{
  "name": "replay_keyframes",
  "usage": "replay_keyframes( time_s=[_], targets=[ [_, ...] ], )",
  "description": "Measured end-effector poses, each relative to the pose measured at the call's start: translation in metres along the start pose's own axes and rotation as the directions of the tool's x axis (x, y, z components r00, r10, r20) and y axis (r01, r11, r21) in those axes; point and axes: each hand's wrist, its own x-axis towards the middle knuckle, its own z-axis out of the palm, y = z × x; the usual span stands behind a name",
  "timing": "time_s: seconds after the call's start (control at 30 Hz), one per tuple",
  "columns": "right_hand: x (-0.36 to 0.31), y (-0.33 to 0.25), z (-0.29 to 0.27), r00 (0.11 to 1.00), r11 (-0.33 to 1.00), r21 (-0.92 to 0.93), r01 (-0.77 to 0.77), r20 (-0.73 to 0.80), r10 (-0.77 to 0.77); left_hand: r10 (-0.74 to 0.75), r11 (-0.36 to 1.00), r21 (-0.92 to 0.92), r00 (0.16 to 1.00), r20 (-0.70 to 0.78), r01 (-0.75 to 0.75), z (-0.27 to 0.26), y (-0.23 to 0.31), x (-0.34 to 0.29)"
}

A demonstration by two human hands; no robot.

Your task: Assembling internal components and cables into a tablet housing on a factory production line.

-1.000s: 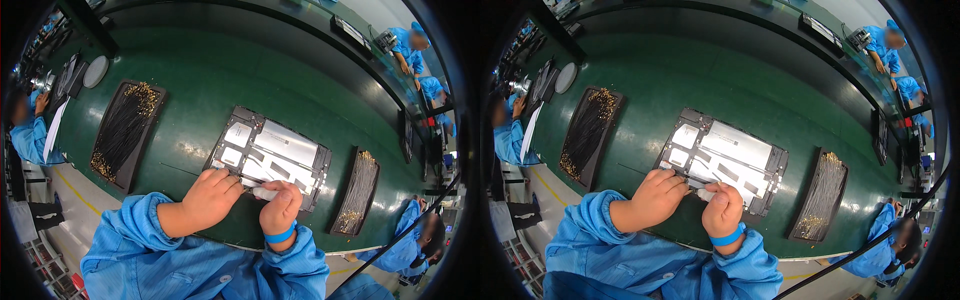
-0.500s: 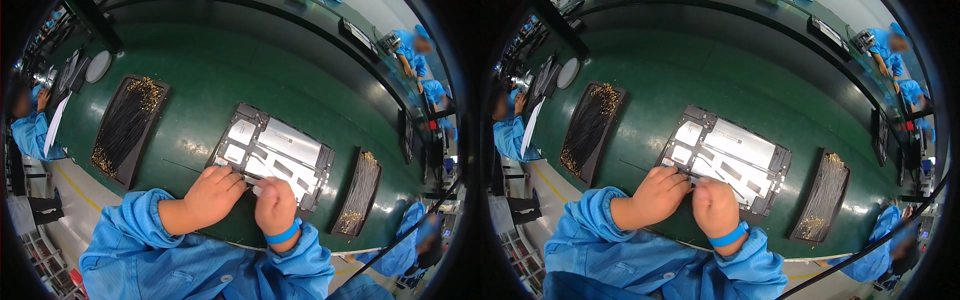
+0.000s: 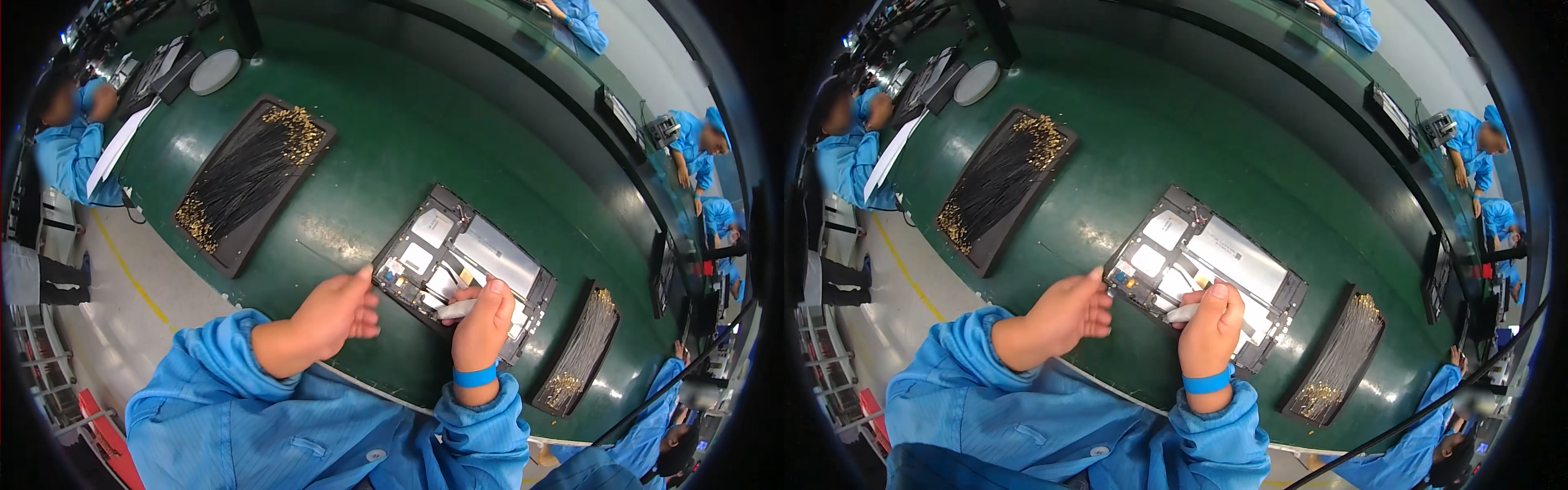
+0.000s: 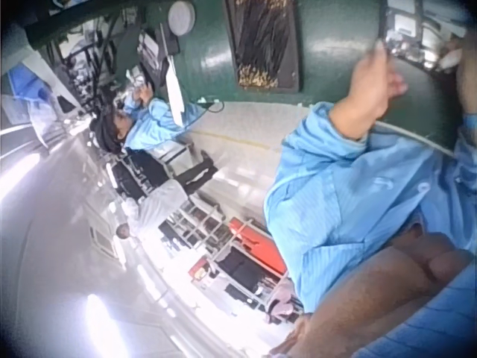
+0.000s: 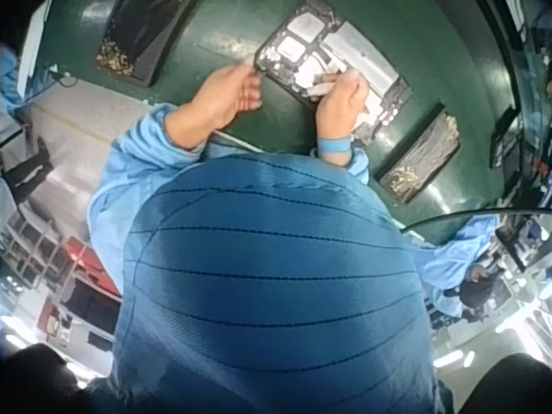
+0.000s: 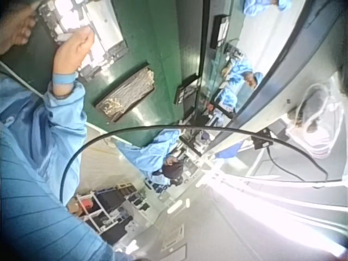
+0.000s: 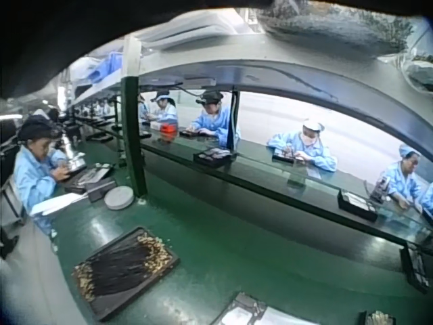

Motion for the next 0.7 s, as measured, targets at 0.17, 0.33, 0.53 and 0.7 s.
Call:
replay_keyframes(
  time_s=[0.17,0.33,0.53,0.7],
  targets=[
    [0.002,0.006,-0.004,0.999,0.996,0.088,-0.005,-0.041,0.009,0.173,0.984,0.077,0.959,-0.225,-0.159,0.015,0.005,0.007],
    [0.001,0.007,-0.008,0.999,0.991,0.136,-0.007,-0.031,0.011,0.382,0.91,0.211,0.919,-0.099,-0.356,0.003,0.007,-0.007],
    [0.001,0.004,-0.009,1.0,0.979,0.201,-0.025,-0.014,0.028,-0.16,0.897,0.437,0.969,0.189,0.063,-0.001,-0.008,-0.027],
    [0.006,0.006,-0.009,0.998,0.984,0.174,-0.036,0.066,0.025,-0.125,0.941,0.334,0.97,0.208,0.05,0.005,-0.006,-0.004]
  ],
)
